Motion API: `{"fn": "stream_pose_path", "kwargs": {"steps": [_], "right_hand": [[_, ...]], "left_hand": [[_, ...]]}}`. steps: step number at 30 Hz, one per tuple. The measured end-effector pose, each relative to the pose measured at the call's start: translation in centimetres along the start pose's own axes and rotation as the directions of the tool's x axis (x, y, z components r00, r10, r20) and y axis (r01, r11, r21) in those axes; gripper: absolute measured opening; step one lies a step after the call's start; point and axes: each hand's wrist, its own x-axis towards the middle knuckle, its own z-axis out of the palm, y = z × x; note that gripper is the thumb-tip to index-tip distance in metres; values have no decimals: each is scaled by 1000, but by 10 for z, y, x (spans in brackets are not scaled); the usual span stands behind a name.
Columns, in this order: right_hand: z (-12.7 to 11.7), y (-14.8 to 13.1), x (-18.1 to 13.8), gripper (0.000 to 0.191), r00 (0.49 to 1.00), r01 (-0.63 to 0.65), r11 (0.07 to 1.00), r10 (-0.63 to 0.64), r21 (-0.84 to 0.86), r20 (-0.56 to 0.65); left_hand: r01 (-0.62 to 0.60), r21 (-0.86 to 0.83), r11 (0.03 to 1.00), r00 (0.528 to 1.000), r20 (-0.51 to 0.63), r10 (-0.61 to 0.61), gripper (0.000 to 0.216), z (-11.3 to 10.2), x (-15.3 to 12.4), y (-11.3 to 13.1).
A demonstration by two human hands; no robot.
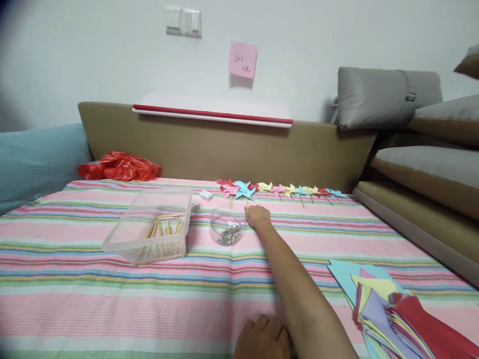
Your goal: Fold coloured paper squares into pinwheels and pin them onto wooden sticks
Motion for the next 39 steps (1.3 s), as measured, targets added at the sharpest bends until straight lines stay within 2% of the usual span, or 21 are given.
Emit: {"fn": "stream_pose_path", "kwargs": {"steps": [5, 10, 15, 19, 26, 30, 36, 39], "right_hand": [[-2, -2, -6, 35, 1000, 25, 999, -25, -44, 0], [-4, 1, -8, 34, 998, 57, 996, -57, -66, 5], [-2, -4, -5, 36, 1000, 26, 996, -27, -86, -13], [-4, -4, -5, 35, 998, 52, 993, -50, -101, 27], [-20, 4, -8, 35, 981, 158, 982, -144, -105, 130], [-24, 2, -4, 35, 977, 163, 983, -148, -88, 157], [-21, 1, -3, 35, 988, 134, 990, -129, -41, 89], [-28, 23, -15, 34, 990, 140, 990, -139, -14, 17]], "left_hand": [[9, -38, 999, 998, -56, -11, 42, 6, 2, -2], [-15, -71, 997, 1000, 4, 16, 45, 2, -1, -3], [33, -98, 995, 998, 53, -28, 47, -2, -1, -1], [22, -70, 997, 996, 87, -16, 47, -3, 0, 0], [-6, -17, 1000, 996, 89, 7, 44, -5, -2, 1], [-4, -13, 1000, 996, 90, 5, 45, -2, 0, 0], [-47, -24, 999, 995, 82, 49, 45, -7, -2, -3], [-72, -15, 997, 995, 70, 73, 44, -17, -10, -1]]}}
